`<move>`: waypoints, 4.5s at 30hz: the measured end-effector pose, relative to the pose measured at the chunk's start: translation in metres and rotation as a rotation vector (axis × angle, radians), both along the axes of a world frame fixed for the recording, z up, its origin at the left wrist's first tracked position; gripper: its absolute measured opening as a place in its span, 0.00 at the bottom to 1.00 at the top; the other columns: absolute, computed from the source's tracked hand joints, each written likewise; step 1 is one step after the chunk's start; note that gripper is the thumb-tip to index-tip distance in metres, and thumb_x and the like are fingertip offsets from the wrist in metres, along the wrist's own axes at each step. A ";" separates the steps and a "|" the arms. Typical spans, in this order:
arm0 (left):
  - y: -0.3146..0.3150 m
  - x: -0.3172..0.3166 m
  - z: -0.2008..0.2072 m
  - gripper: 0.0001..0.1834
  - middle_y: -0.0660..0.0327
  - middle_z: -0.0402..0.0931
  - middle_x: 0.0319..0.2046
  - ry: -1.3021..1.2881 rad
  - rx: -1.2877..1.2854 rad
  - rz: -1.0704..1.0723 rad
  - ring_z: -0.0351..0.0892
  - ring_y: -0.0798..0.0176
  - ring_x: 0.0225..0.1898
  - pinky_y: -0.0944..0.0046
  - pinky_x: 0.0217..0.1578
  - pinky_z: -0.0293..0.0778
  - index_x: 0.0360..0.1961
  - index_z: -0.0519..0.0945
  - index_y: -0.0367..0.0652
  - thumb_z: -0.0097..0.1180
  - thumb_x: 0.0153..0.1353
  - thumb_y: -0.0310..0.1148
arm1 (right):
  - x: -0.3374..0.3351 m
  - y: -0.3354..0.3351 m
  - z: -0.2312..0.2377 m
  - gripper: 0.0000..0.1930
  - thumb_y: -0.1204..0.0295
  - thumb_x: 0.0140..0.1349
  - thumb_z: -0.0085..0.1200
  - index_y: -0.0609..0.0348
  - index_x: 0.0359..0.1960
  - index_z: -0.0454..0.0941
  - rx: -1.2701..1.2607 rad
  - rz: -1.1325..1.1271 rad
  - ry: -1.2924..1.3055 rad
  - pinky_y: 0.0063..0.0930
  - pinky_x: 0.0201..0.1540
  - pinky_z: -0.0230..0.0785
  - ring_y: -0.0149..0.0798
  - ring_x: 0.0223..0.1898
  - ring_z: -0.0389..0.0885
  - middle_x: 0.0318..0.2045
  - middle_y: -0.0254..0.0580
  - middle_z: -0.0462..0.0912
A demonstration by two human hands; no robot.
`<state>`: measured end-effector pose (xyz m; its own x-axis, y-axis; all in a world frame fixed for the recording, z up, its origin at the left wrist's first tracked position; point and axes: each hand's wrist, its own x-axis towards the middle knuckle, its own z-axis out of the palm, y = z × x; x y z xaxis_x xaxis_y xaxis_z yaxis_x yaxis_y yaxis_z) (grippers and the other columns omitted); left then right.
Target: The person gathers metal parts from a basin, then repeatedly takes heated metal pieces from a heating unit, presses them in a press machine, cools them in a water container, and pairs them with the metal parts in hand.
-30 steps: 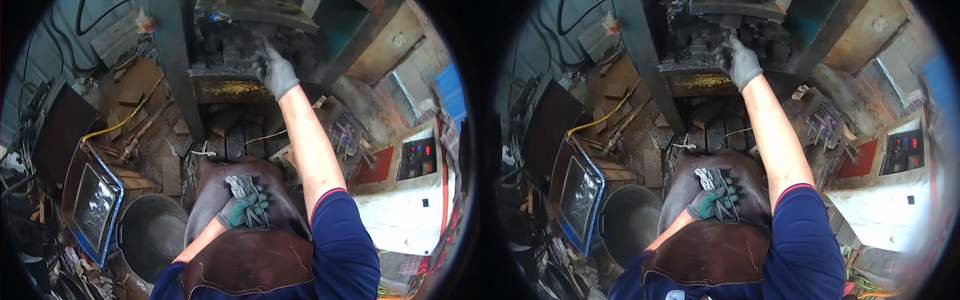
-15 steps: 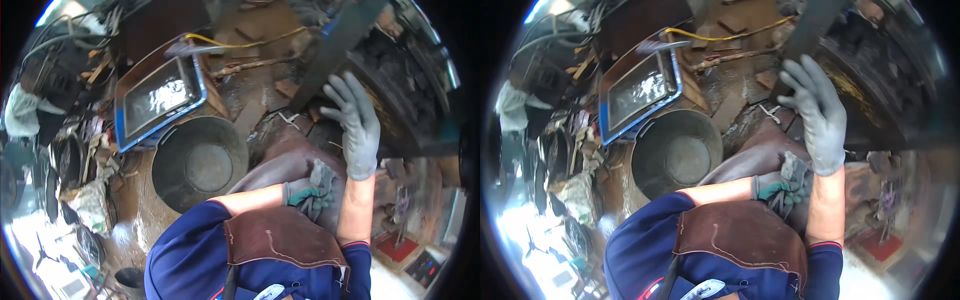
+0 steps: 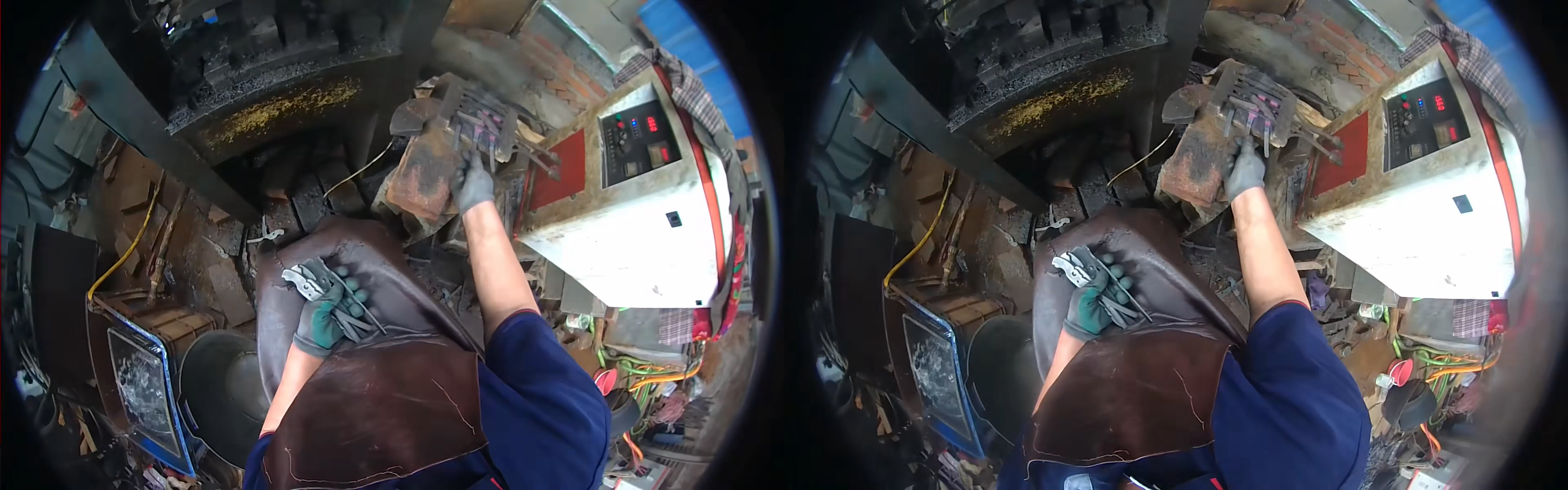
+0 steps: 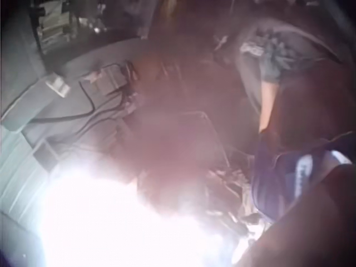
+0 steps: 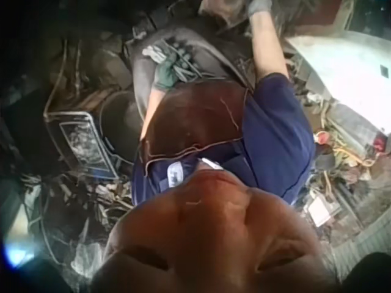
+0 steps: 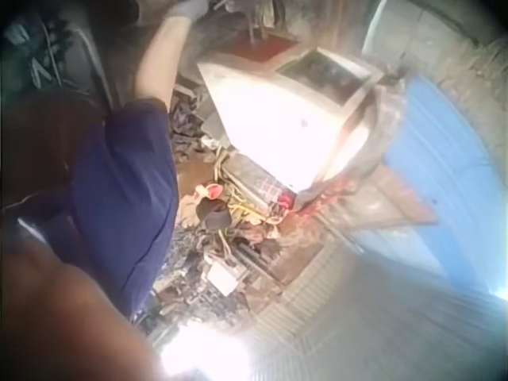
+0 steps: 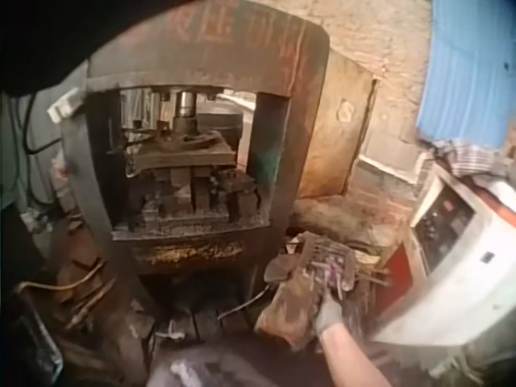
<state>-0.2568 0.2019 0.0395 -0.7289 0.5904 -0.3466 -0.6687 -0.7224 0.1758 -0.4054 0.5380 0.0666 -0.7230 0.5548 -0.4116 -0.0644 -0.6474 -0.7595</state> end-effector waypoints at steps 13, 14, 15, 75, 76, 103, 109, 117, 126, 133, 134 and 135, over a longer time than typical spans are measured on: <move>-0.007 0.002 0.007 0.17 0.57 0.76 0.44 0.052 -0.019 0.047 0.78 0.56 0.45 0.55 0.45 0.77 0.55 0.68 0.45 0.50 0.65 0.30 | -0.040 -0.179 0.151 0.11 0.69 0.64 0.48 0.65 0.39 0.77 0.447 0.758 0.300 0.19 0.14 0.49 0.25 0.13 0.63 0.16 0.31 0.69; -0.005 0.002 0.008 0.18 0.58 0.75 0.45 0.065 -0.016 0.040 0.78 0.55 0.46 0.53 0.46 0.77 0.56 0.68 0.45 0.50 0.65 0.31 | -0.062 -0.194 0.156 0.10 0.69 0.63 0.48 0.64 0.38 0.77 0.475 0.760 0.332 0.20 0.14 0.49 0.25 0.13 0.63 0.16 0.32 0.69; -0.006 0.002 0.011 0.18 0.58 0.75 0.45 0.066 -0.014 0.047 0.78 0.55 0.46 0.53 0.46 0.77 0.56 0.68 0.45 0.50 0.65 0.31 | -0.080 -0.210 0.162 0.09 0.70 0.62 0.49 0.63 0.36 0.77 0.462 0.748 0.313 0.18 0.14 0.48 0.24 0.13 0.61 0.17 0.30 0.69; -0.003 0.000 0.004 0.16 0.64 0.66 0.23 0.180 -0.176 0.087 0.65 0.68 0.23 0.67 0.26 0.66 0.54 0.67 0.44 0.44 0.69 0.38 | -0.024 -0.096 0.100 0.15 0.59 0.66 0.49 0.60 0.34 0.76 0.666 0.624 0.325 0.20 0.16 0.56 0.26 0.14 0.67 0.18 0.32 0.73; -0.003 -0.001 0.002 0.15 0.65 0.66 0.24 0.155 -0.143 0.067 0.65 0.69 0.23 0.68 0.27 0.66 0.54 0.67 0.44 0.43 0.70 0.37 | -0.045 -0.118 0.115 0.15 0.60 0.67 0.48 0.61 0.34 0.76 0.600 0.679 0.296 0.21 0.17 0.58 0.27 0.15 0.68 0.18 0.33 0.74; -0.020 0.009 0.001 0.12 0.65 0.67 0.26 0.295 -0.323 0.051 0.68 0.66 0.26 0.68 0.28 0.69 0.42 0.74 0.41 0.48 0.65 0.37 | 0.021 -0.119 0.020 0.08 0.63 0.64 0.54 0.53 0.32 0.77 -0.261 0.495 -0.009 0.15 0.22 0.64 0.23 0.18 0.69 0.18 0.28 0.74; 0.000 -0.005 0.001 0.15 0.64 0.68 0.24 0.138 -0.143 0.059 0.66 0.68 0.23 0.67 0.25 0.67 0.54 0.67 0.45 0.45 0.69 0.37 | 0.028 0.022 0.006 0.15 0.54 0.61 0.55 0.50 0.28 0.75 -0.117 -0.032 -0.005 0.11 0.14 0.54 0.20 0.13 0.62 0.14 0.23 0.67; -0.007 0.005 0.000 0.18 0.68 0.65 0.25 0.079 -0.280 0.060 0.64 0.68 0.25 0.67 0.27 0.66 0.58 0.65 0.49 0.44 0.69 0.39 | 0.089 -0.015 0.042 0.08 0.68 0.64 0.49 0.57 0.32 0.78 0.429 0.147 -0.117 0.16 0.12 0.49 0.21 0.10 0.59 0.14 0.24 0.67; -0.009 0.004 0.010 0.23 0.59 0.74 0.42 0.162 0.042 0.138 0.77 0.58 0.41 0.51 0.48 0.74 0.62 0.61 0.47 0.45 0.66 0.27 | -0.034 -0.175 0.154 0.10 0.67 0.64 0.48 0.60 0.34 0.77 0.425 0.734 0.292 0.17 0.13 0.48 0.23 0.11 0.62 0.14 0.29 0.67; -0.012 0.001 0.007 0.28 0.59 0.74 0.40 0.213 0.025 0.169 0.73 0.62 0.34 0.55 0.43 0.73 0.64 0.58 0.50 0.47 0.64 0.25 | -0.135 -0.255 0.176 0.05 0.73 0.56 0.54 0.60 0.26 0.76 0.385 0.640 0.193 0.17 0.12 0.52 0.25 0.12 0.65 0.16 0.33 0.73; -0.012 0.001 0.007 0.28 0.59 0.74 0.40 0.211 0.026 0.175 0.73 0.62 0.34 0.55 0.43 0.73 0.64 0.58 0.50 0.47 0.64 0.25 | -0.142 -0.257 0.176 0.05 0.73 0.56 0.54 0.60 0.26 0.76 0.386 0.645 0.192 0.17 0.12 0.52 0.25 0.12 0.65 0.16 0.33 0.73; -0.012 0.001 0.008 0.29 0.59 0.74 0.40 0.224 0.031 0.176 0.73 0.62 0.34 0.55 0.44 0.73 0.65 0.57 0.51 0.48 0.64 0.26 | -0.147 -0.257 0.177 0.05 0.73 0.56 0.54 0.60 0.25 0.76 0.371 0.663 0.178 0.16 0.12 0.52 0.24 0.12 0.65 0.16 0.32 0.73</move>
<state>-0.2556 0.1894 0.0471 -0.8775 0.4558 -0.1491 -0.4796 -0.8312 0.2812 -0.5524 0.2809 0.2433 -0.9895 0.0623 -0.1301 0.1058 -0.2990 -0.9484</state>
